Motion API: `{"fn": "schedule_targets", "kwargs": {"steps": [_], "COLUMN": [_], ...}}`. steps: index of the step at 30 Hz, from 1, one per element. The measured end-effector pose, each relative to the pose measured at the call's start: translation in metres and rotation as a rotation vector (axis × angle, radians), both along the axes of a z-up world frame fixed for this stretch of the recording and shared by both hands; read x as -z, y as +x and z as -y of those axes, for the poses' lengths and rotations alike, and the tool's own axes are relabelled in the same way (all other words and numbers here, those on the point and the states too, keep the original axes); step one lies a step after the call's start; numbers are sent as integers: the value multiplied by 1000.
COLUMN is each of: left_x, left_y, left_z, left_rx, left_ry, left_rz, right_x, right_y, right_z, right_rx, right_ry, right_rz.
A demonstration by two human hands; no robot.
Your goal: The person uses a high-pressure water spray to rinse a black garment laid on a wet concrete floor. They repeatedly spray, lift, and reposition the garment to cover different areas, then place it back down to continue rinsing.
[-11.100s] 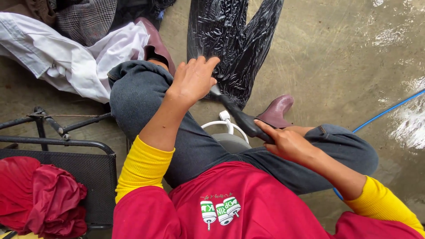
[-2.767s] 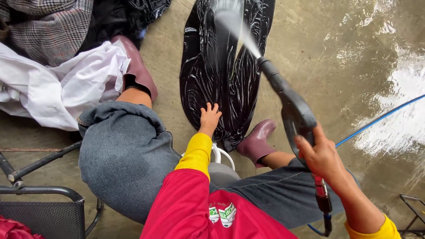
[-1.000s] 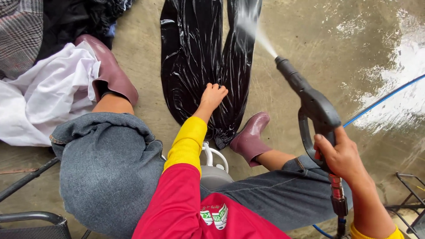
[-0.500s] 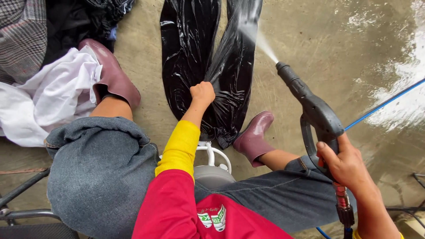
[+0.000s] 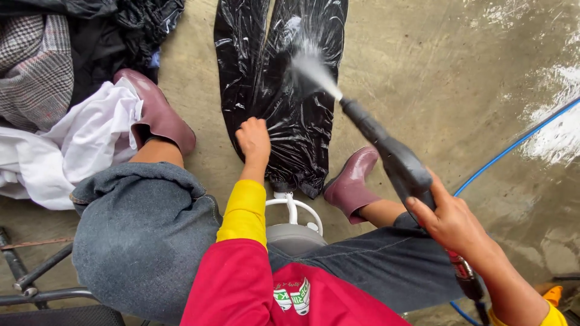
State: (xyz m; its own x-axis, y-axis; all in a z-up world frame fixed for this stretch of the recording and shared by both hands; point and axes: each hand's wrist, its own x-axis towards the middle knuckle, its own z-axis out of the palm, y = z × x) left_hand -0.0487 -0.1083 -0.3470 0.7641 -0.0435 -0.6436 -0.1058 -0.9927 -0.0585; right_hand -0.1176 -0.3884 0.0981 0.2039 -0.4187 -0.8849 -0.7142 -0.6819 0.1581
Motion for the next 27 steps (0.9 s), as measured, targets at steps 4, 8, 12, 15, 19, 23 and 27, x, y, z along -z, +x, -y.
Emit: {"fn": "schedule_targets", "kwargs": {"steps": [4, 8, 12, 15, 19, 23, 27], "left_x": [-9, -3, 33, 32, 1, -23, -19], "left_y": [-26, -27, -26, -46, -88, -142, -169], "left_z": [22, 30, 56, 78, 130, 158, 146], "left_rx": [444, 575, 562, 509, 567, 690, 724], "left_ry": [-269, -270, -280, -470, -720, -878, -938], "left_rz": [286, 165, 202, 296, 216, 107, -53], "right_x": [2, -6, -10, -4, -12, -22, -19], "right_y": [-7, 9, 20, 23, 53, 65, 29], "right_z": [-3, -19, -22, -14, -19, -23, -15], "right_rx": [83, 17, 42, 26, 32, 33, 23], "right_ry": [-63, -30, -61, -91, -107, -144, -197], "right_rz": [183, 34, 16, 199, 248, 322, 379]}}
